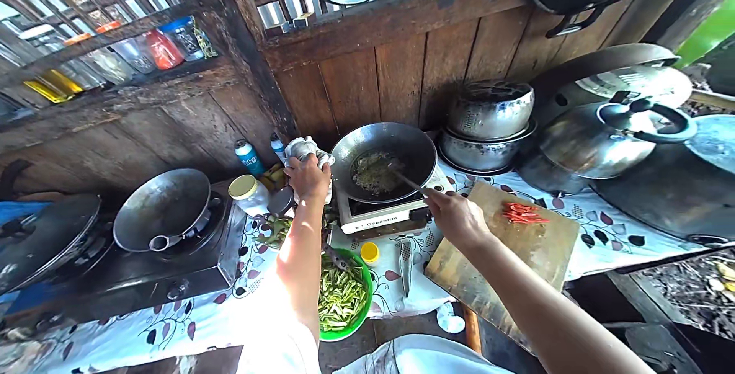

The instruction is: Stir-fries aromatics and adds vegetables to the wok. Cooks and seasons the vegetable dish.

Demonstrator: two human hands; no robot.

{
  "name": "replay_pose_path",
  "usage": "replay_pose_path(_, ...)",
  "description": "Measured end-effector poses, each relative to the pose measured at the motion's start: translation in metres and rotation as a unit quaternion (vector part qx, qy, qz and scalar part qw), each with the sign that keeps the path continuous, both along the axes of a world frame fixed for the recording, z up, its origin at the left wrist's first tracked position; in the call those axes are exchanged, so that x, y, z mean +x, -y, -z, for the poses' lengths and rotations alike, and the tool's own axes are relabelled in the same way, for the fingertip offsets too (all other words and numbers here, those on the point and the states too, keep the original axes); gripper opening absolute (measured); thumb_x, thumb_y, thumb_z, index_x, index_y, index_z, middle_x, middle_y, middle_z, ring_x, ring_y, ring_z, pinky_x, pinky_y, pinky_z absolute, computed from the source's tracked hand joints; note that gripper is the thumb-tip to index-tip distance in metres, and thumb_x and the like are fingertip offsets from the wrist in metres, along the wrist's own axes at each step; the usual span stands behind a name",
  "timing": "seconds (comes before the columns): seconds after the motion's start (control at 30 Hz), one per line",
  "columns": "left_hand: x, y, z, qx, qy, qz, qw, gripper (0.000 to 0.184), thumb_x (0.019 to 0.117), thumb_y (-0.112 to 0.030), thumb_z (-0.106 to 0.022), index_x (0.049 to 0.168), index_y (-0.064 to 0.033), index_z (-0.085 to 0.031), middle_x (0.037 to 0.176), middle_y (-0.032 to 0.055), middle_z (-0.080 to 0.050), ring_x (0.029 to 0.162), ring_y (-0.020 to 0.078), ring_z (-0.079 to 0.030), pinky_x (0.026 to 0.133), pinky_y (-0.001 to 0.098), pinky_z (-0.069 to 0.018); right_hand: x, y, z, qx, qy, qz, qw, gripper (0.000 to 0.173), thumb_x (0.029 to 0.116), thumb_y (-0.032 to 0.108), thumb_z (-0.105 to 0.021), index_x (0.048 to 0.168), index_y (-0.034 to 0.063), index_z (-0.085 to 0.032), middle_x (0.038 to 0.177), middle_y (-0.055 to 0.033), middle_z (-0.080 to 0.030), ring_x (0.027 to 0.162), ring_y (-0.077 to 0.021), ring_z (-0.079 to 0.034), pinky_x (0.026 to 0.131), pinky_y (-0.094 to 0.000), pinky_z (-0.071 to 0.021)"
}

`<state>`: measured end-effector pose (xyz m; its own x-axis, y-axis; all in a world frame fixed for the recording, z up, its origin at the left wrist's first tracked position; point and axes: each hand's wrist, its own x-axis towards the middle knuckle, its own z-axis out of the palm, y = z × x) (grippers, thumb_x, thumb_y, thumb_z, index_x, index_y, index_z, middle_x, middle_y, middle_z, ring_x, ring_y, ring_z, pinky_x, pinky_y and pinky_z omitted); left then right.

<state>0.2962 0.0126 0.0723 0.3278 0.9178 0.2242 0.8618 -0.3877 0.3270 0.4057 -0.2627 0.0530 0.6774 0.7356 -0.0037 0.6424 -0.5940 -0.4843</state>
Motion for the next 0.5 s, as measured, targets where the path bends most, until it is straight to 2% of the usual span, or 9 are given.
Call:
replay_pose_path(0.1,0.001,0.001,0.002,0.002,0.006,-0.010,1.000,0.037,0.0945,-0.040,-0.073,0.117,-0.0104,-0.071,0.141,0.0304,-0.048,0.131,0.0502,-0.048,0.093,0.0613,-0.0499,-0.020,0.031,-0.017,0.060,0.050,-0.031,0.997,0.032,0.1093,0.022,-0.050,0.129,0.0094,-0.071,0.104,-0.0244,-0.073,0.094,-0.0449,-0.072,0.079,-0.0623,-0.0549)
replay_pose_path(0.23,0.001,0.002,0.003,0.005,0.014,-0.013,1.000,0.038,0.0938,-0.039,-0.073,0.117,-0.0091,-0.071,0.142,0.0316,-0.046,0.132,0.0518,-0.046,0.093,0.0632,-0.0492,-0.038,0.066,-0.040,0.113,0.161,-0.053,0.979,0.024,0.1030,0.018,-0.059,0.114,0.0073,-0.077,0.083,-0.0203,-0.071,0.070,-0.0407,-0.071,0.056,-0.0563,-0.0535)
replay_pose_path(0.27,0.002,0.003,0.003,0.001,0.012,-0.015,1.000,0.037,0.0941,-0.038,-0.073,0.117,-0.0092,-0.070,0.144,0.0317,-0.046,0.132,0.0519,-0.046,0.093,0.0635,-0.0487,-0.041,0.066,-0.043,0.095,0.158,-0.057,0.981,0.024,0.1032,0.018,-0.059,0.113,0.0074,-0.077,0.083,-0.0201,-0.071,0.070,-0.0406,-0.071,0.056,-0.0559,-0.0536)
replay_pose_path(0.37,0.004,0.005,0.000,-0.004,0.003,-0.022,1.000,0.038,0.0945,-0.038,-0.073,0.120,-0.0105,-0.070,0.144,0.0312,-0.045,0.133,0.0512,-0.045,0.093,0.0624,-0.0485,-0.040,0.038,-0.047,-0.017,0.059,-0.046,0.997,0.031,0.1097,0.023,-0.049,0.125,0.0077,-0.071,0.104,-0.0241,-0.072,0.095,-0.0440,-0.071,0.078,-0.0598,-0.0550)
replay_pose_path(0.43,0.004,0.006,0.000,-0.005,0.007,-0.022,1.000,0.036,0.0943,-0.038,-0.073,0.118,-0.0112,-0.071,0.143,0.0307,-0.046,0.133,0.0505,-0.045,0.093,0.0628,-0.0483,-0.029,0.012,-0.038,-0.056,0.023,-0.037,0.997,0.036,0.1115,0.026,-0.044,0.134,0.0101,-0.066,0.114,-0.0242,-0.070,0.105,-0.0427,-0.069,0.087,-0.0591,-0.0537)
replay_pose_path(0.5,0.004,0.005,-0.001,-0.011,0.014,-0.019,1.000,0.036,0.0946,-0.038,-0.073,0.118,-0.0110,-0.071,0.143,0.0304,-0.045,0.133,0.0503,-0.045,0.094,0.0628,-0.0477,-0.021,-0.009,-0.033,-0.049,0.019,-0.020,0.998,0.036,0.1116,0.027,-0.044,0.134,0.0093,-0.066,0.116,-0.0236,-0.069,0.108,-0.0421,-0.069,0.088,-0.0588,-0.0536)
